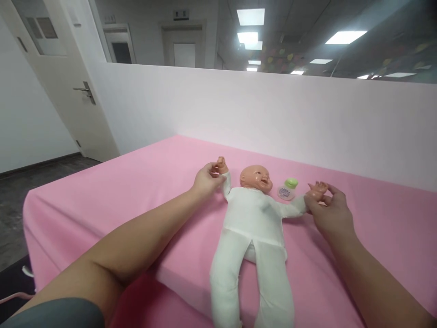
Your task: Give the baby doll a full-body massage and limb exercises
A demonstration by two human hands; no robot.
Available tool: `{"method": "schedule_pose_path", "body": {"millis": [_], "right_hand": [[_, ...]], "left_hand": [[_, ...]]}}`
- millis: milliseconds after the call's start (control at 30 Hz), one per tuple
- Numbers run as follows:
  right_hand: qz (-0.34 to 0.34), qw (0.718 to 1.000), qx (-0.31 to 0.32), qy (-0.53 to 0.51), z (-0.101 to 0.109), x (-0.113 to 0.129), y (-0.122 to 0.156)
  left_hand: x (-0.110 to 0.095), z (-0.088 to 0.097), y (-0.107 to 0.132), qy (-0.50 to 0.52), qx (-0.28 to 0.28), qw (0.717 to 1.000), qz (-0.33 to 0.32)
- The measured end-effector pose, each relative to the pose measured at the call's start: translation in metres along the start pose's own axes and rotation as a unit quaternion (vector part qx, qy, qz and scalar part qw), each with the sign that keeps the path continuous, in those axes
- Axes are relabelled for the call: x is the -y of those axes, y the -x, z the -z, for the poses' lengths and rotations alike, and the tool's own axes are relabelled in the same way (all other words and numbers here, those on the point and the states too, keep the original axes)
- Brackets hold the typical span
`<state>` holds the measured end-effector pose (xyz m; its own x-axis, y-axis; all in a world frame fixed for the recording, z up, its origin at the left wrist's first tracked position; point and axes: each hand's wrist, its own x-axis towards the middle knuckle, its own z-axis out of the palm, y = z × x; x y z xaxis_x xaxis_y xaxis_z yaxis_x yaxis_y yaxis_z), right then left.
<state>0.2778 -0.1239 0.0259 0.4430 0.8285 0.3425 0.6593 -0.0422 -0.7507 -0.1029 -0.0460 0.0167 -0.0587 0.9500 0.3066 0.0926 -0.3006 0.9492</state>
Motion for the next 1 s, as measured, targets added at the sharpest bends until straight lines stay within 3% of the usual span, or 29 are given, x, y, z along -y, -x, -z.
{"method": "schedule_pose_path", "body": {"millis": [100,233,400,533,667,800,900,1000], "right_hand": [[0.098,0.994,0.018,-0.043,-0.004,0.027,0.024],[0.246,0.961,0.126,0.02,-0.009,0.046,0.042],[0.336,0.909,0.239,0.062,-0.01,0.047,0.042],[0.347,0.896,0.273,0.051,-0.009,0.05,0.042],[0.297,0.913,0.278,0.029,-0.008,0.057,0.047],[0.175,0.949,0.252,-0.066,-0.007,0.047,0.041],[0.092,0.965,0.186,-0.162,-0.008,0.026,0.025],[0.007,0.972,0.111,-0.207,-0.01,0.001,0.005]], "left_hand": [[-0.018,-0.009,0.019,-0.136,0.084,0.978,-0.135],[-0.024,-0.015,0.03,-0.293,0.181,0.903,-0.256],[-0.017,-0.013,0.027,-0.34,0.242,0.848,-0.327],[-0.016,-0.013,0.027,-0.358,0.253,0.83,-0.346],[-0.016,-0.014,0.029,-0.347,0.229,0.854,-0.312],[-0.014,-0.011,0.026,-0.32,0.18,0.905,-0.214],[-0.007,-0.004,0.017,-0.273,0.123,0.946,-0.123],[0.007,0.006,0.001,-0.246,0.056,0.967,-0.028]]}}
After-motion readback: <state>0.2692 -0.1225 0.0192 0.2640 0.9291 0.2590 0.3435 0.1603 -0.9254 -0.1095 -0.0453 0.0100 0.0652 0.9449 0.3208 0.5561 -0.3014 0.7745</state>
